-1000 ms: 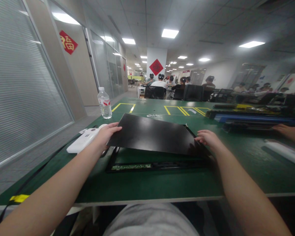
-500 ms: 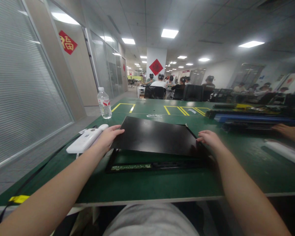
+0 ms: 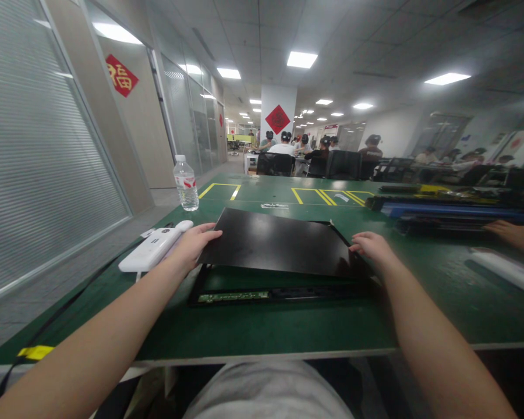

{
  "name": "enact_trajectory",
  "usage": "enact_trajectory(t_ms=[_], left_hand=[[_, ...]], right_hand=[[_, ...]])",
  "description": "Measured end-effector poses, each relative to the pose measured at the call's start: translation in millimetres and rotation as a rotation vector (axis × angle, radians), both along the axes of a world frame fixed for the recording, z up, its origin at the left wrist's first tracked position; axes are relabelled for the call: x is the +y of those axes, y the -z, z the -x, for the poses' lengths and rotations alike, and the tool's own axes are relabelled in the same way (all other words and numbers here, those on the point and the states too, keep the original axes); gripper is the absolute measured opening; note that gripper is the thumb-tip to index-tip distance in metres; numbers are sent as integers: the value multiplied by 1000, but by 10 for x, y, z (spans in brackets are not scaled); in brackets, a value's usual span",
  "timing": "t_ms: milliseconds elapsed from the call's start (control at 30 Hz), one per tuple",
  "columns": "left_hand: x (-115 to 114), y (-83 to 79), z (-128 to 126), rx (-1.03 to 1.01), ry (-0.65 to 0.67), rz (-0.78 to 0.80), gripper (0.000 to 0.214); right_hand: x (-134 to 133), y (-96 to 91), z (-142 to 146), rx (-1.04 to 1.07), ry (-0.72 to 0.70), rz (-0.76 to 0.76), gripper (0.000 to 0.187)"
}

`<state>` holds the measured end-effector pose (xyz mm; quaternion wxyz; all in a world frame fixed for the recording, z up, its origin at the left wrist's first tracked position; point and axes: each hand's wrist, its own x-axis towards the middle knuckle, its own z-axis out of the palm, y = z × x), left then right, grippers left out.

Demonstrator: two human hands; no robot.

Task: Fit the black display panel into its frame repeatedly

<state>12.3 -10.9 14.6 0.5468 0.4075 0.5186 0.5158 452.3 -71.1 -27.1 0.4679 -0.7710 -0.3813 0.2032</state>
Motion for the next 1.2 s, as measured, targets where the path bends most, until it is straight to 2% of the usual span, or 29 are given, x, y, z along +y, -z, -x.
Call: enact_trajectory(t_ms=[200, 400, 633, 933, 1200], left_hand=[[-6, 23, -6, 18, 23, 5, 35], [25, 80, 0, 87, 24, -32, 47], [83, 165, -12, 128, 65, -3, 30], [91, 183, -17, 203, 61, 27, 28], [110, 196, -4, 337, 60, 43, 35]], right_hand=[[22, 33, -33, -6, 1, -5, 8], [22, 44, -54, -106, 0, 45, 14], [-21, -36, 17, -277, 16, 171, 20], [-25, -58, 32, -348, -7, 195, 22], [-46, -81, 53, -375, -4, 201, 23]])
